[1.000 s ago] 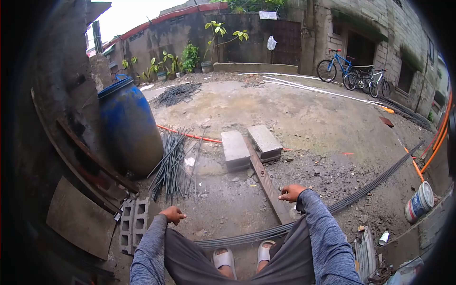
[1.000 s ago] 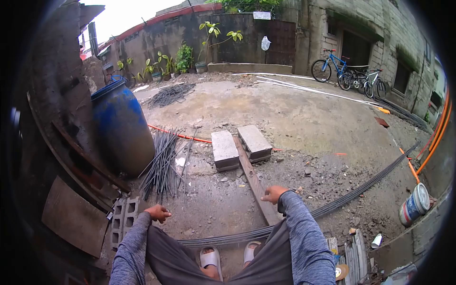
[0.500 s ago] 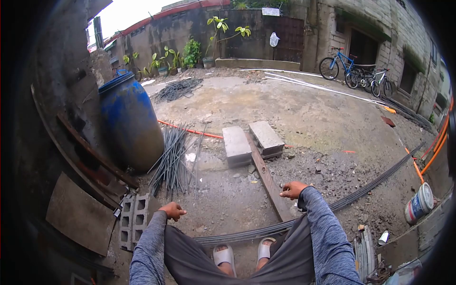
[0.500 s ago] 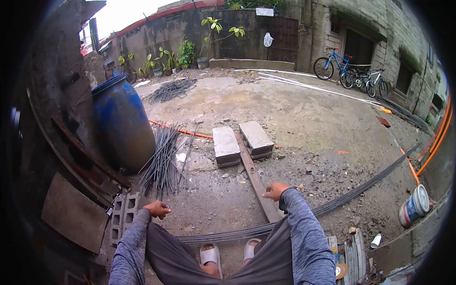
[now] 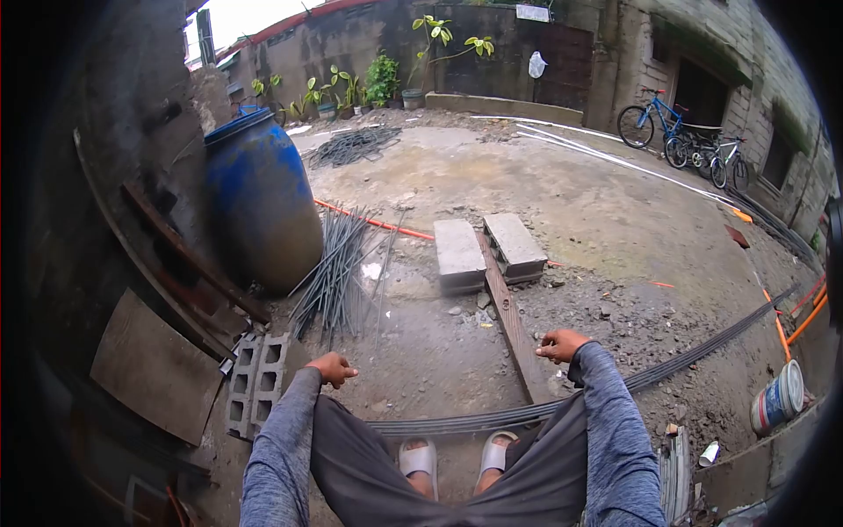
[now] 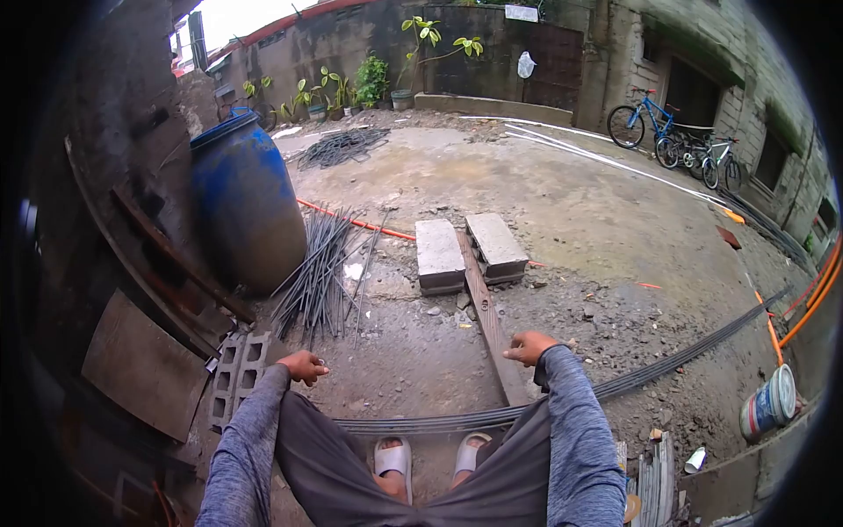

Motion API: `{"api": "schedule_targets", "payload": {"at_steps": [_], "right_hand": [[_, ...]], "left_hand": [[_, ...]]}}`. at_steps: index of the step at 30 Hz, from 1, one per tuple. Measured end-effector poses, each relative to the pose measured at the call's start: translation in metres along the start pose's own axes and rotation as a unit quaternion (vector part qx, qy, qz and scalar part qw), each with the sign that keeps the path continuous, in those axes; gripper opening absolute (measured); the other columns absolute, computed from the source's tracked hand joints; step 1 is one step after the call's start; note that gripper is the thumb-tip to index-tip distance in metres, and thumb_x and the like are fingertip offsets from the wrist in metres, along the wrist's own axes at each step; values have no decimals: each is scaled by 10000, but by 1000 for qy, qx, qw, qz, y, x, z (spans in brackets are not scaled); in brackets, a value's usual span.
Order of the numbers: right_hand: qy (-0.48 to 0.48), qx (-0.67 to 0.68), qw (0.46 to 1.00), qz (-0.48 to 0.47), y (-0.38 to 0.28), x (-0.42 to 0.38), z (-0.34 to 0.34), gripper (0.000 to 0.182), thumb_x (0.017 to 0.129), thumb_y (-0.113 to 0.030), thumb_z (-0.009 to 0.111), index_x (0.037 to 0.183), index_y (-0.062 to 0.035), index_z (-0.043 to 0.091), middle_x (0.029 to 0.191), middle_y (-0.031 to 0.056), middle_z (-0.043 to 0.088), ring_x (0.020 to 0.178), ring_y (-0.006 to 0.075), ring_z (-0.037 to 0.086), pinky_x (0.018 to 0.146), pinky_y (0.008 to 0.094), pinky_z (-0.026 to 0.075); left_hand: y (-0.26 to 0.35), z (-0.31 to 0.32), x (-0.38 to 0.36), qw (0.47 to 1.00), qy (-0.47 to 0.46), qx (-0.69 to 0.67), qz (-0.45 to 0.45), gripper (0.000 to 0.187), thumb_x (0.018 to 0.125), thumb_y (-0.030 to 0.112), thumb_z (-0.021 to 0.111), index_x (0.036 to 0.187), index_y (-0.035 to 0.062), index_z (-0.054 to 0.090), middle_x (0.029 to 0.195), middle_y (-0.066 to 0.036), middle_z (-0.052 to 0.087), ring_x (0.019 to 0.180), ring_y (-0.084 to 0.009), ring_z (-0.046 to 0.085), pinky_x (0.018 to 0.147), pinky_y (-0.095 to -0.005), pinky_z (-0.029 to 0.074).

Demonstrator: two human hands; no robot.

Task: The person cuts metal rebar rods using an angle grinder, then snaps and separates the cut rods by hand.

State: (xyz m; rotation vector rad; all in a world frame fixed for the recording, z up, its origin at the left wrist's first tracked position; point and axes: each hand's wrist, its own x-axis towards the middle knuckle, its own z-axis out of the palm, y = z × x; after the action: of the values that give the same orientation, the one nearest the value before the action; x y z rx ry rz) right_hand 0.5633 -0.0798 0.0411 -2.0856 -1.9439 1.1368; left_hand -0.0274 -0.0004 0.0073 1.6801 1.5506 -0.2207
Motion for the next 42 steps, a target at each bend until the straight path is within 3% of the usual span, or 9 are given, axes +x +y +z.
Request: {"api": "schedule_targets", "payload": {"at_steps": [11,17,27,29,42], "right_hand": [[-2,-2,1000,6,-4,-2,-2,505,910,-485,710,1102,-18,710,866,150,739,732,218,729,733,388,567],[4,29,999,-15,1,1,0,459,927,-450,713,1050,-8,709,833,128,725,708,206,719,671,369,565],[13,33,999,-1,-12,-8,-6,369,928,-353,735,999,7,699,769,106,713,688,183,697,639,352,553],[11,26,1000,-1,-14,-11,-8,374,939,-336,736,1049,18,681,850,112,727,726,188,713,658,354,564],[16,74,997,3,-10,-6,-6,335,934,-283,732,1027,36,686,848,116,729,690,175,696,640,337,564]], "left_hand": [[3,-1,-3,1000,0,1,-8,522,955,435,704,1148,-50,713,863,-113,755,719,-187,725,664,-364,559],[-2,0,1,1000,-1,0,-6,537,957,456,690,1132,-51,714,853,-117,748,715,-195,724,669,-366,562],[-10,5,8,1000,14,18,15,519,982,480,618,996,-26,730,790,-104,728,682,-214,726,645,-396,546],[-7,1,11,999,-22,27,-13,554,970,478,661,1168,-39,684,906,-133,740,739,-214,722,681,-394,567],[-9,4,12,1000,-9,18,-22,520,962,450,671,1057,-61,680,826,-121,719,685,-204,710,623,-372,545]]}}
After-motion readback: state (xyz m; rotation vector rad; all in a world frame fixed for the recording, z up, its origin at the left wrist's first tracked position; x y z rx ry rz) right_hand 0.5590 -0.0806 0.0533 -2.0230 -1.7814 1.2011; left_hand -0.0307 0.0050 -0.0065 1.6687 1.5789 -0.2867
